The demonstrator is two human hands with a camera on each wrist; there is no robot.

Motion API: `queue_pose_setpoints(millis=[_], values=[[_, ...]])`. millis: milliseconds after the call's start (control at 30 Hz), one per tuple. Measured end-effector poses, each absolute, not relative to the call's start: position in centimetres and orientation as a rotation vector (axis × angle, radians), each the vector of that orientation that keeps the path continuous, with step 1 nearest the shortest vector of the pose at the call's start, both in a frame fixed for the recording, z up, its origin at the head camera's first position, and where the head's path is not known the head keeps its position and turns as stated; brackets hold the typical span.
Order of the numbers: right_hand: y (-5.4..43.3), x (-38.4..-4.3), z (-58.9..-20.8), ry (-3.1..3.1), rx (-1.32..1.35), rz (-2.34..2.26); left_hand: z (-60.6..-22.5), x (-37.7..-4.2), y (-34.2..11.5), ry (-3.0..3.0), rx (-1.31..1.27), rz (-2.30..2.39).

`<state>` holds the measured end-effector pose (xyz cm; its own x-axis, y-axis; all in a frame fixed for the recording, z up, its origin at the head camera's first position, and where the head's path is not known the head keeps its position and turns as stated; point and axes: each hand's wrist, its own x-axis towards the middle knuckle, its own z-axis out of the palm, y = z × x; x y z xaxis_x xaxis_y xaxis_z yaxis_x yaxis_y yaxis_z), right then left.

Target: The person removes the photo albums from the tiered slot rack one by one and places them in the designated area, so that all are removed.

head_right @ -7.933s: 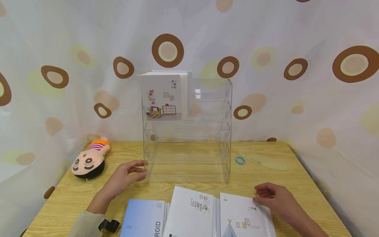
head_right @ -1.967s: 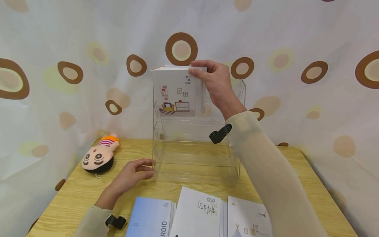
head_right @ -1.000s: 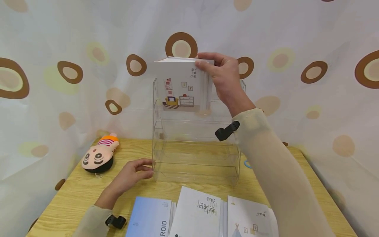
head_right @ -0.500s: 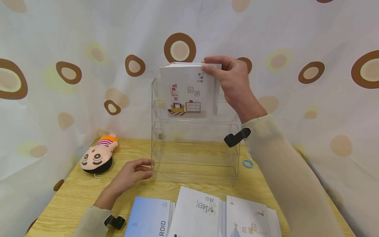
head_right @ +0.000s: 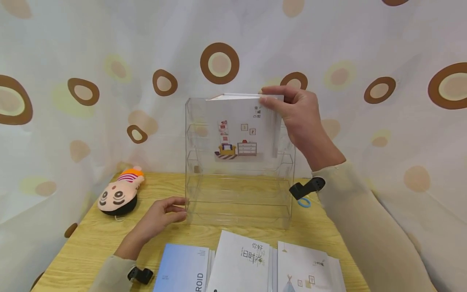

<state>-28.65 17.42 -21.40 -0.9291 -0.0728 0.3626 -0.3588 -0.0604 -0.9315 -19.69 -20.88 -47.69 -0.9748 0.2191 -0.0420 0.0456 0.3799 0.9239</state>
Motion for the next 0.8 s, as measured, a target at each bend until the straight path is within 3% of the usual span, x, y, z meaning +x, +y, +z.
queue_pose_setpoints(millis=[367,800], values=[[21.6,-25.8,-23.7,-2.206,0.407,1.867,-47.8,-19.8,-20.7,2.458,0.289,1.660],[27.5,-22.2,-27.7,-2.227,0.245,1.974,-47.8,-20.0,-20.8,2.477,0.204,1.636]])
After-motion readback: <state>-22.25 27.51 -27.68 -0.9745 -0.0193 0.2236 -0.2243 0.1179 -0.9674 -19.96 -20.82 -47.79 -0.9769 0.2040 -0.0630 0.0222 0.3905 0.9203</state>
